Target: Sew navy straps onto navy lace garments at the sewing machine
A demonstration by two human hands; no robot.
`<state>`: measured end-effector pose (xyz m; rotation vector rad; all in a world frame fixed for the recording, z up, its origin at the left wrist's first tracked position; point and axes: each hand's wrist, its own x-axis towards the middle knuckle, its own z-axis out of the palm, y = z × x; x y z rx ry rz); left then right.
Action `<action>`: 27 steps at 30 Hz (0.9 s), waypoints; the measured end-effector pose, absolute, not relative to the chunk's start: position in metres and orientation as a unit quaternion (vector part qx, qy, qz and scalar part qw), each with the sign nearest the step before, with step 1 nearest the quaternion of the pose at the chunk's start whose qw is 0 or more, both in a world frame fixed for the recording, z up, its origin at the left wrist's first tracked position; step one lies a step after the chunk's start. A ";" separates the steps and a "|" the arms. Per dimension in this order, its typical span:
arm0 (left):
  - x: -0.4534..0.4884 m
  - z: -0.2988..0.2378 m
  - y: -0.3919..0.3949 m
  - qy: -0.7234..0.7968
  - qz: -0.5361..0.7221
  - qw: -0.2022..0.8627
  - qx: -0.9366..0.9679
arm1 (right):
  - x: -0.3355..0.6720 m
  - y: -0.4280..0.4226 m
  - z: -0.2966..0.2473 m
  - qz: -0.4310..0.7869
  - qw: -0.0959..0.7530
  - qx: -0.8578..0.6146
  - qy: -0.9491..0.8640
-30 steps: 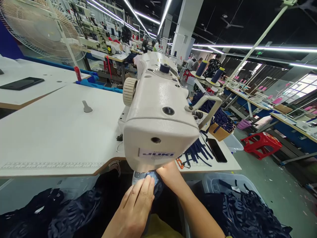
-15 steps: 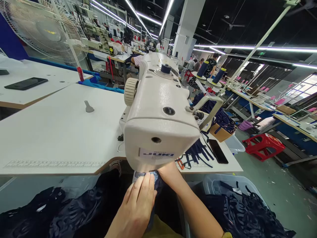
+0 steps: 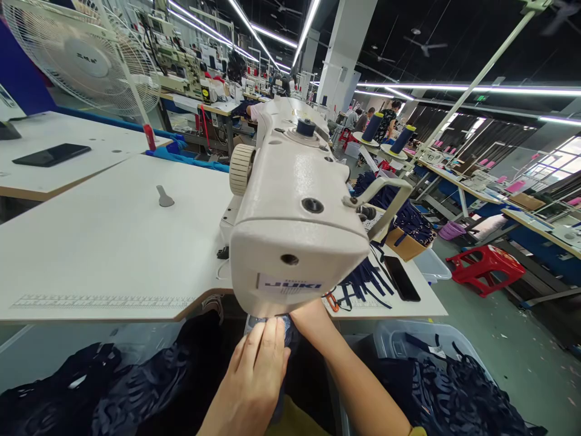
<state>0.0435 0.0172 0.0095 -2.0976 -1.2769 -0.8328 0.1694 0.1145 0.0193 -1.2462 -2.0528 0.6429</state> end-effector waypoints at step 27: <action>0.035 0.008 0.017 -0.464 -0.329 0.276 -0.775 | 0.172 0.113 0.016 0.235 0.302 -0.462 -0.800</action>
